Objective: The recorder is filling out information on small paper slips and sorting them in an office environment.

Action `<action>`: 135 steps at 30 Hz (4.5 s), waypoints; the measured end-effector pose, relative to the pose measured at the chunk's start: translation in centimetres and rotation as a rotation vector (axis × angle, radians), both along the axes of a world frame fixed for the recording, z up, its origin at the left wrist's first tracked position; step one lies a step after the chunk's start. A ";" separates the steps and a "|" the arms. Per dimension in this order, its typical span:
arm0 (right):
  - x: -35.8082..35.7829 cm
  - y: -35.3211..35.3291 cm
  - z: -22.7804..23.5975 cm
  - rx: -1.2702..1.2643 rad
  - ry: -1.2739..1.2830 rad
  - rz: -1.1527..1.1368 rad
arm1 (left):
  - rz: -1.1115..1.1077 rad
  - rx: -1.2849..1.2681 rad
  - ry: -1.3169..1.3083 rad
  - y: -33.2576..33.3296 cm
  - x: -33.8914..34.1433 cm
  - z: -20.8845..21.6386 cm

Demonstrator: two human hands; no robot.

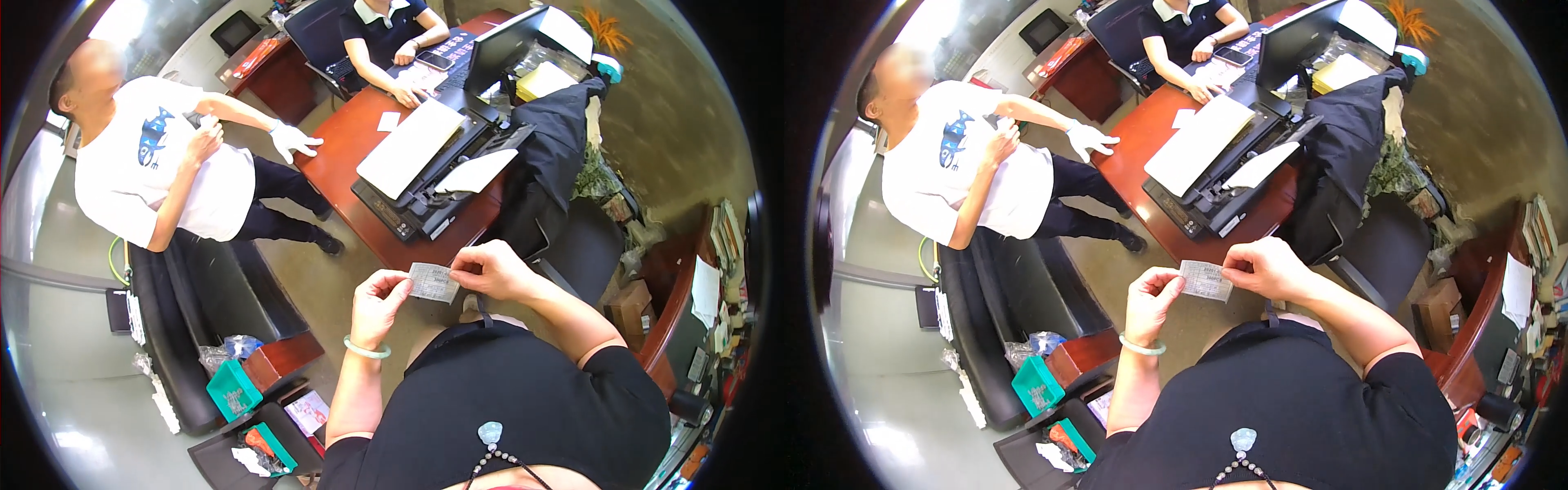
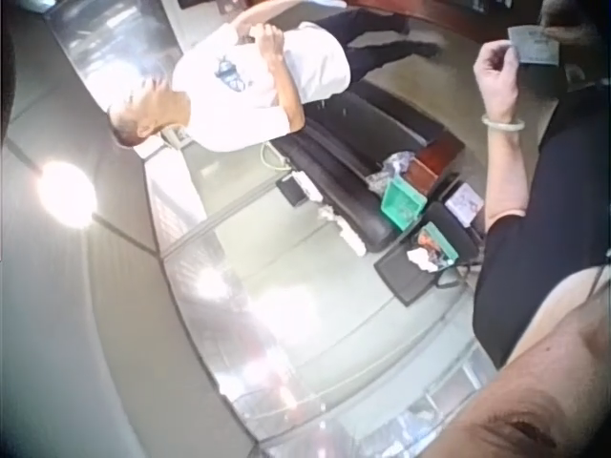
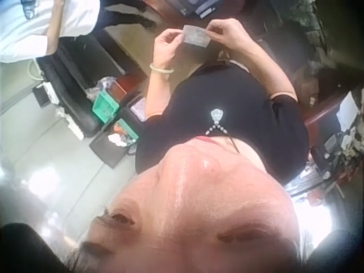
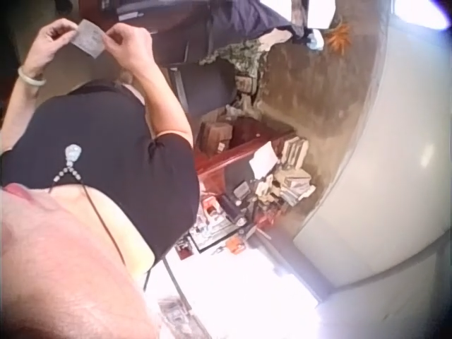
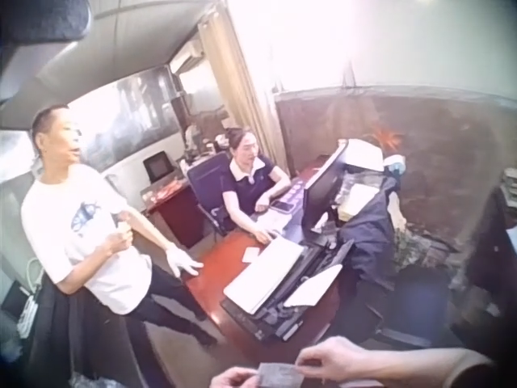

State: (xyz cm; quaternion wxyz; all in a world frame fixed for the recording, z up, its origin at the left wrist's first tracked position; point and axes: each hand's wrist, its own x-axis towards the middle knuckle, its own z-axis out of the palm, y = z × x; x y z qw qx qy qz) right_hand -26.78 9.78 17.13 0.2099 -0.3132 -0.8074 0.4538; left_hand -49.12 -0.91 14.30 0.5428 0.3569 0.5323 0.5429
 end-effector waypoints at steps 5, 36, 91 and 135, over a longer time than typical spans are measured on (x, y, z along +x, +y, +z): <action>-2.6 2.2 -0.2 -0.073 0.066 -0.003 | 0.085 0.019 0.118 2.3 -2.0 0.1; -26.2 7.3 -12.3 -0.665 0.428 -0.660 | -0.201 -0.363 -0.260 13.3 -21.7 -9.7; -18.9 3.7 -5.4 -0.715 0.469 -1.005 | -0.378 -0.257 0.257 32.6 -29.8 -11.0; -23.3 9.3 -3.6 -0.737 0.476 -1.431 | -0.681 -0.211 0.369 42.4 -26.3 -22.6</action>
